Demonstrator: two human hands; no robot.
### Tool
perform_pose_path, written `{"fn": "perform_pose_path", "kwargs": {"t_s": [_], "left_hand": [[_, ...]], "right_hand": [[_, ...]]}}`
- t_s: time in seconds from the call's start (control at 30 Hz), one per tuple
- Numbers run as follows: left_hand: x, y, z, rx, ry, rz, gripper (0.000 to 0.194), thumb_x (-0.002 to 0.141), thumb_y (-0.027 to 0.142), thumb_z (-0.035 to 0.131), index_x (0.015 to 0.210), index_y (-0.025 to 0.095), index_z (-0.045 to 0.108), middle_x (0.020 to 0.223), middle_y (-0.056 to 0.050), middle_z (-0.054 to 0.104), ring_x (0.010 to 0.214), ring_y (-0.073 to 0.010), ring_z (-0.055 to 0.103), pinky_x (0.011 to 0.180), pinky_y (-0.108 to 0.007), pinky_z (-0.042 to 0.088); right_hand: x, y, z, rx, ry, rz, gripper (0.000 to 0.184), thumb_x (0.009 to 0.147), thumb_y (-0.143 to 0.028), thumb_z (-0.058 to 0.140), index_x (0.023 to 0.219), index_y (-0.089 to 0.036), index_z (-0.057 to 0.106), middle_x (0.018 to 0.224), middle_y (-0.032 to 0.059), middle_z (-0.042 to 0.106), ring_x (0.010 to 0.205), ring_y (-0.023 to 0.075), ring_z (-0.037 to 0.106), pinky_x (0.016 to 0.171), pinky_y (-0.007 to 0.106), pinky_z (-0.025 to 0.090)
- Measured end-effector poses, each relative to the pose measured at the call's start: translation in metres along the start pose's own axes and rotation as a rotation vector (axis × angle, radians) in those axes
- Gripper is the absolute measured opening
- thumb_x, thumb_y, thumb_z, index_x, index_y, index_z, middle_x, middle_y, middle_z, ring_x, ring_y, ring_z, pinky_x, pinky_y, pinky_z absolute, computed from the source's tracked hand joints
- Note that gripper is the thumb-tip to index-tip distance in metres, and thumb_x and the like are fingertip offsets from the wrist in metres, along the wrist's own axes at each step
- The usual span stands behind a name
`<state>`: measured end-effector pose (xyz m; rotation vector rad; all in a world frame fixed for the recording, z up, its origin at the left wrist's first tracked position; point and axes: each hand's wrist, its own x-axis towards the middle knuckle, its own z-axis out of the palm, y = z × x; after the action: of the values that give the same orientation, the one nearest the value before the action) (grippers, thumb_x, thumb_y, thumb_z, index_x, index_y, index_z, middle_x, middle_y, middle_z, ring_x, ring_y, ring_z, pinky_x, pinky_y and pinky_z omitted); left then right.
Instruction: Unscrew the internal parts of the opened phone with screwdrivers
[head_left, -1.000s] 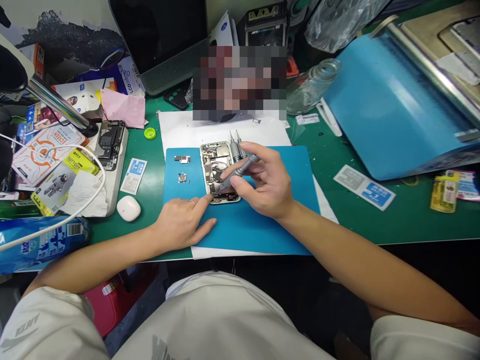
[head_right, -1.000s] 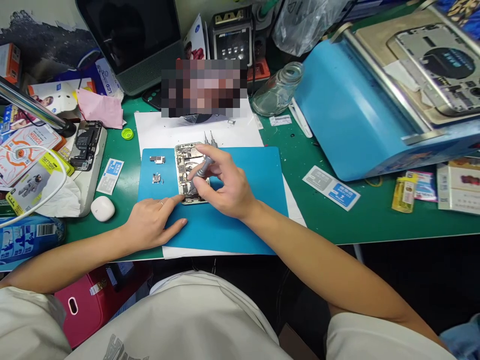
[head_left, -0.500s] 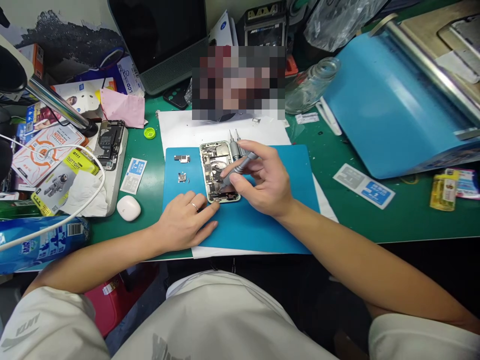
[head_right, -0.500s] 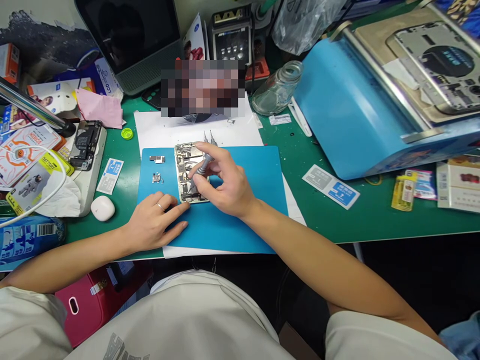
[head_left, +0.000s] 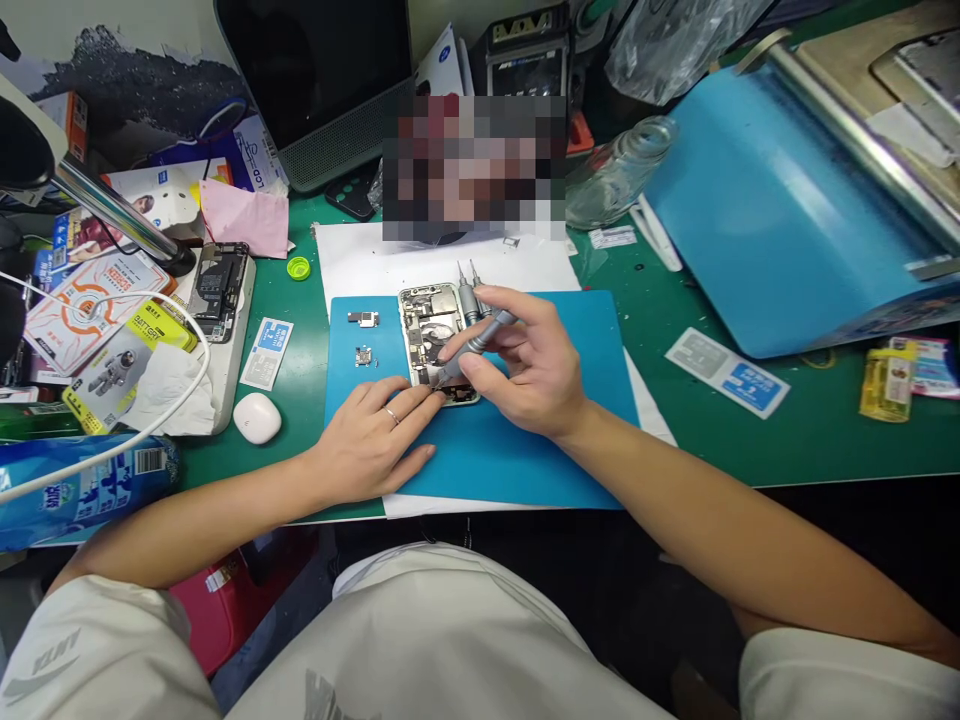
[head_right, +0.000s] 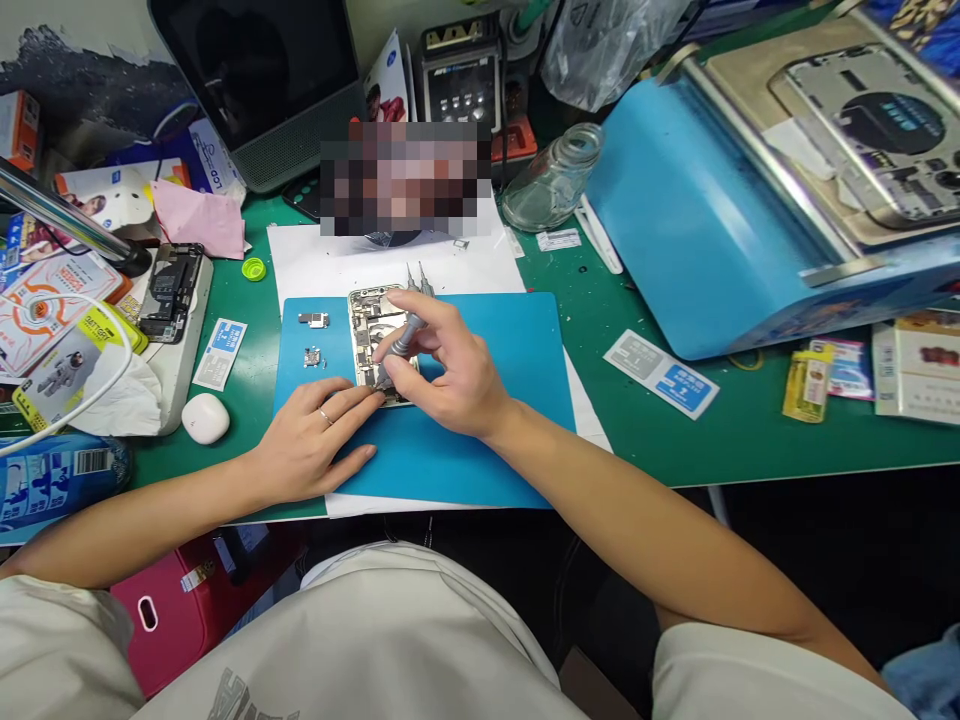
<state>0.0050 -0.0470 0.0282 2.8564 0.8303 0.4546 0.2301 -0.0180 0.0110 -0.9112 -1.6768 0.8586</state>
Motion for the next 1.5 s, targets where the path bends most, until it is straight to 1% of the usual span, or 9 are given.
{"fn": "perform_pose_path", "kwargs": {"t_s": [0.13,0.33,0.77,0.97,1.17,1.33,1.4,1.43,1.5], "left_hand": [[0.0,0.0,0.0,-0.001,-0.019,-0.006,0.049,0.101,0.037,0.051,0.14,0.007,0.052,0.134,-0.016,0.062,0.12,-0.0317,0.054,0.094,-0.044,0.049],[0.001,0.0,-0.001,-0.01,-0.069,-0.026,0.051,0.102,0.039,0.048,0.142,0.008,0.051,0.141,-0.017,0.058,0.128,-0.0344,0.051,0.098,-0.047,0.047],[0.002,0.0,-0.001,-0.017,-0.091,-0.034,0.05,0.102,0.039,0.048,0.141,0.008,0.051,0.142,-0.017,0.057,0.13,-0.0351,0.049,0.1,-0.047,0.047],[0.001,0.0,-0.001,-0.022,-0.101,-0.036,0.05,0.102,0.04,0.048,0.14,0.007,0.052,0.143,-0.017,0.057,0.13,-0.0352,0.049,0.1,-0.048,0.048],[0.001,-0.001,-0.001,-0.036,-0.104,-0.041,0.05,0.101,0.039,0.05,0.141,0.009,0.052,0.142,-0.018,0.057,0.13,-0.0352,0.05,0.101,-0.049,0.048],[0.001,0.0,-0.001,-0.033,-0.104,-0.038,0.048,0.102,0.039,0.048,0.14,0.01,0.053,0.141,-0.018,0.056,0.13,-0.0352,0.05,0.102,-0.049,0.048],[0.001,-0.001,-0.001,-0.032,-0.099,-0.03,0.046,0.102,0.039,0.048,0.138,0.011,0.055,0.141,-0.019,0.054,0.131,-0.0356,0.049,0.103,-0.05,0.047],[0.001,-0.001,-0.002,-0.034,-0.097,-0.027,0.045,0.101,0.038,0.049,0.137,0.011,0.055,0.141,-0.02,0.053,0.131,-0.0359,0.049,0.103,-0.05,0.047],[0.0,-0.001,-0.002,-0.04,-0.096,-0.027,0.044,0.101,0.037,0.05,0.136,0.011,0.056,0.141,-0.021,0.052,0.131,-0.0365,0.048,0.103,-0.051,0.047]], "right_hand": [[0.0,-0.001,-0.001,-0.032,0.029,-0.007,0.049,0.095,-0.03,0.058,0.14,-0.031,0.04,0.096,0.0037,0.072,0.084,0.0213,0.074,0.071,0.037,0.067],[0.001,-0.003,-0.003,-0.1,0.046,0.026,0.05,0.095,-0.035,0.056,0.14,-0.032,0.036,0.095,0.0037,0.072,0.082,0.0219,0.074,0.064,0.036,0.067],[0.003,-0.004,-0.005,-0.162,0.058,-0.008,0.049,0.095,-0.032,0.055,0.141,-0.032,0.039,0.093,0.0033,0.072,0.081,0.022,0.074,0.064,0.036,0.064],[0.002,-0.004,-0.004,-0.182,0.063,0.014,0.052,0.094,-0.032,0.056,0.143,-0.03,0.04,0.096,0.0047,0.072,0.083,0.0232,0.074,0.069,0.039,0.065],[0.005,-0.003,-0.005,-0.141,0.131,-0.103,0.05,0.095,-0.026,0.056,0.141,-0.036,0.041,0.098,0.0016,0.071,0.083,0.0207,0.074,0.072,0.038,0.063],[0.009,-0.005,-0.014,-0.191,0.229,-0.08,0.055,0.097,-0.028,0.057,0.145,-0.038,0.033,0.111,0.0043,0.072,0.091,0.0235,0.074,0.074,0.039,0.062],[0.013,-0.005,-0.023,-0.24,0.28,-0.094,0.051,0.096,-0.026,0.059,0.142,-0.038,0.039,0.112,0.004,0.073,0.096,0.0246,0.073,0.077,0.041,0.062],[0.015,-0.005,-0.029,-0.294,0.312,-0.124,0.045,0.095,-0.024,0.06,0.137,-0.036,0.047,0.111,0.0043,0.073,0.097,0.0252,0.073,0.078,0.041,0.062],[0.019,-0.003,-0.041,-0.492,0.314,-0.153,0.025,0.094,-0.02,0.06,0.117,-0.03,0.064,0.111,0.0061,0.074,0.105,0.0275,0.071,0.092,0.047,0.059]]}}
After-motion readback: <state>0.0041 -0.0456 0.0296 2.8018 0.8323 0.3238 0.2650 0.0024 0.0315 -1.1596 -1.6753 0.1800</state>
